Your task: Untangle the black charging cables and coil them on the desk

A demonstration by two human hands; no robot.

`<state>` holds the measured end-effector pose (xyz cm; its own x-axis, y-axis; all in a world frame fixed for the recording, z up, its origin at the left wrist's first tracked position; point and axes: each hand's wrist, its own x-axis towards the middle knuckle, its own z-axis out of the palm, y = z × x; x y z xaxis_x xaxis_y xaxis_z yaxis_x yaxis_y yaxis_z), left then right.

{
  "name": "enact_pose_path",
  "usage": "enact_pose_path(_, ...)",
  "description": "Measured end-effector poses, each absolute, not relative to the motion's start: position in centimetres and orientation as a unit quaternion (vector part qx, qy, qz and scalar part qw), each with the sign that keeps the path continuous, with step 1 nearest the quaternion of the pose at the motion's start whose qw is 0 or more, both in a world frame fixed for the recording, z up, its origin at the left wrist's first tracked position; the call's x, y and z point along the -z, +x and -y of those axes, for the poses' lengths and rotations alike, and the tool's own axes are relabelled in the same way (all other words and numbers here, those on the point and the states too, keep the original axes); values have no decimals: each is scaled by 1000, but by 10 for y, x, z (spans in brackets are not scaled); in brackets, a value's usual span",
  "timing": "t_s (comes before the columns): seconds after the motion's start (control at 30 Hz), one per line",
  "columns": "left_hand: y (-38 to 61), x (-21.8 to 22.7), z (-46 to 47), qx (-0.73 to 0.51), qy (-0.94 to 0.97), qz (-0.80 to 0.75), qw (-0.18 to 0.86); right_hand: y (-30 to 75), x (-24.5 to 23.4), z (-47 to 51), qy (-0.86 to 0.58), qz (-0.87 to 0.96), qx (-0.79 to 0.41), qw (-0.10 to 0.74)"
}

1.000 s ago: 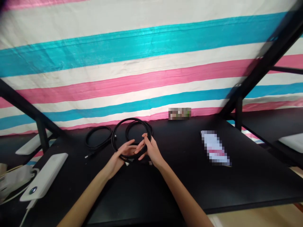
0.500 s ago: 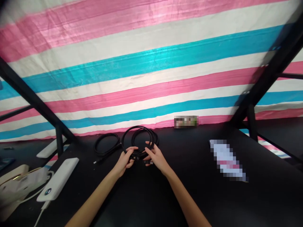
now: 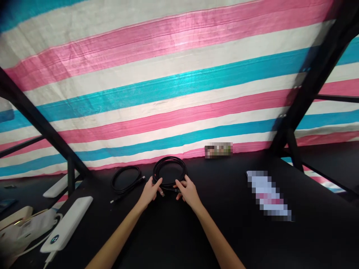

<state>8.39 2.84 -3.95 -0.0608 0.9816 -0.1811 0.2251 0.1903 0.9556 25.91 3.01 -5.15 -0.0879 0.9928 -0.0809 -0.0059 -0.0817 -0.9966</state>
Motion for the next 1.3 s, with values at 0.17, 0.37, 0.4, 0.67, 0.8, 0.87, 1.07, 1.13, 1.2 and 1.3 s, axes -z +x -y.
enact_pose_path(0.17, 76, 48, -29, -388, 530, -588, 471, 260, 61, -34, -527, 523, -494, 453)
enact_pose_path(0.37, 72, 51, -31, -386, 529, -558, 511, 264, 72, -41, -538, 557, -427, 467)
enact_pose_path(0.4, 71, 50, -31, -382, 527, -553, 520, 265, 74, -42, -539, 559, -421, 468)
enact_pose_path(0.67, 72, 50, -28, -378, 524, -559, 520, 264, 68, -42, -543, 507, -466, 480)
enact_pose_path(0.8, 60, 49, -33, -392, 537, -625, 410, 269, 64, -42, -583, 487, -427, 490)
enact_pose_path(0.87, 46, 47, -35, -396, 549, -663, 319, 275, 62, -41, -616, 511, -344, 491)
enact_pose_path(1.07, 15, 48, -26, -312, 564, -759, 87, 283, 51, -35, -635, 559, -226, 483)
enact_pose_path(1.13, 12, 50, -22, -278, 569, -772, 57, 281, 48, -33, -606, 559, -248, 509)
enact_pose_path(1.2, 12, 51, -20, -249, 579, -775, 44, 279, 47, -32, -587, 557, -266, 524)
enact_pose_path(1.3, 12, 51, -19, -223, 595, -771, 46, 276, 46, -29, -572, 556, -289, 529)
